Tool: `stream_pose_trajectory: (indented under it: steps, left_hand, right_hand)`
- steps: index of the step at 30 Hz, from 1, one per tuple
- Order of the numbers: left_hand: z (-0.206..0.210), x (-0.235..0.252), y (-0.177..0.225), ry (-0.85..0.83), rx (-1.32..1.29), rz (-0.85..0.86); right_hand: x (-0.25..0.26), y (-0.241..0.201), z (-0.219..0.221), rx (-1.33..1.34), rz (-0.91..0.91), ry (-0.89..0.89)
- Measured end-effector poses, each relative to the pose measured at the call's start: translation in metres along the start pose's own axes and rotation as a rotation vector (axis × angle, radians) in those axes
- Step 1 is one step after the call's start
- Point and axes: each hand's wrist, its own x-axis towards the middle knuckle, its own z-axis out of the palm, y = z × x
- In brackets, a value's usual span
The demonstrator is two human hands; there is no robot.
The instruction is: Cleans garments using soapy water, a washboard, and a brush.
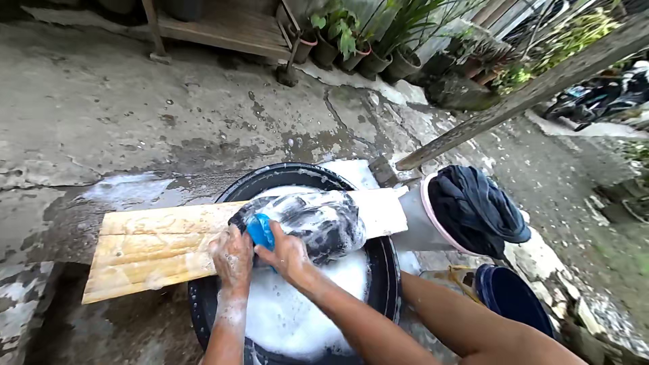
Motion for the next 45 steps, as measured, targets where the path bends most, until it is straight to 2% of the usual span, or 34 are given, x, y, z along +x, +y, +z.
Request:
stream_pose_trajectory:
  steps: [2, 5, 6, 7, 9, 11, 12, 14, 17, 18, 20, 21, 23, 24, 26, 29, 31, 33, 35, 37, 39, 42, 43, 45]
  left_hand:
    - [-0.001, -0.001, -0.003, -0.021, 0.007, -0.005]
    - [0.000, 0.001, -0.001, -0.056, 0.007, -0.038]
    - [-0.001, 0.000, 0.000, -0.068, 0.000, -0.045]
    - [0.000, 0.000, 0.001, -0.072, -0.001, -0.045]
    - [-0.001, 0.000, 0.002, -0.066, -0.002, -0.039]
    - [-0.001, 0.000, 0.001, -0.048, -0.014, -0.025]
    - [-0.002, 0.001, -0.001, -0.044, -0.019, -0.019]
    - [-0.003, -0.001, -0.003, -0.058, -0.027, -0.019]
    - [-0.002, 0.001, -0.001, -0.057, -0.026, -0.032]
    - [-0.003, 0.002, 0.000, -0.069, -0.022, -0.041]
    - [-0.003, 0.001, 0.002, -0.091, -0.008, -0.047]
    - [-0.003, 0.002, 0.002, -0.088, -0.001, -0.043]
    - [-0.002, 0.003, 0.001, -0.072, 0.001, -0.036]
    - [-0.003, 0.003, 0.000, -0.064, -0.005, -0.028]
    - [-0.001, 0.002, -0.003, -0.040, -0.013, 0.006]
    - [0.000, 0.002, -0.003, -0.051, -0.006, -0.004]
    - [0.000, 0.002, -0.002, -0.054, 0.015, -0.015]
    - [0.000, 0.002, 0.002, -0.069, 0.037, -0.027]
    - [0.000, 0.003, 0.003, -0.077, 0.033, -0.024]
    - [-0.003, 0.003, 0.001, -0.083, 0.016, -0.014]
    - [-0.003, 0.002, -0.002, -0.068, 0.010, -0.007]
    - [-0.001, 0.002, 0.000, -0.066, 0.023, -0.020]
    - [-0.001, 0.002, 0.000, -0.061, 0.028, -0.016]
    - [0.000, 0.000, 0.002, -0.060, 0.044, -0.013]
  right_hand:
    - [0.006, 0.028, -0.011, 0.020, -0.035, -0.036]
    - [0.053, 0.103, -0.056, 0.056, 0.176, 0.230]
    - [0.059, 0.110, -0.062, 0.057, 0.236, 0.287]
    - [0.056, 0.101, -0.059, 0.049, 0.253, 0.295]
    - [0.029, 0.048, -0.032, -0.002, 0.170, 0.147]
    - [-0.003, -0.002, -0.002, -0.027, -0.015, -0.075]
    - [-0.010, -0.010, 0.003, -0.024, -0.096, -0.132]
    - [0.006, 0.018, -0.012, -0.019, -0.108, -0.092]
    - [0.061, 0.107, -0.058, 0.045, 0.110, 0.242]
    - [0.070, 0.120, -0.068, 0.051, 0.200, 0.307]
    - [0.060, 0.097, -0.059, 0.011, 0.258, 0.304]
    - [0.044, 0.068, -0.044, -0.032, 0.225, 0.220]
    - [0.006, 0.014, -0.012, -0.082, 0.060, -0.016]
    - [-0.007, 0.002, -0.001, -0.083, -0.049, -0.095]
    - [0.000, 0.016, -0.007, -0.052, -0.140, -0.116]
    - [0.054, 0.089, -0.056, 0.007, 0.101, 0.138]
    - [0.074, 0.112, -0.070, 0.060, 0.252, 0.311]
    - [0.052, 0.077, -0.049, 0.044, 0.219, 0.275]
    - [0.012, 0.016, -0.012, 0.011, 0.096, 0.047]
    - [-0.018, -0.009, 0.011, 0.038, -0.073, -0.107]
    - [-0.018, 0.021, 0.001, 0.044, -0.059, -0.091]
    - [0.021, 0.113, -0.047, 0.100, 0.198, 0.163]
    - [0.030, 0.129, -0.058, 0.103, 0.282, 0.217]
    - [0.026, 0.114, -0.050, 0.101, 0.305, 0.233]
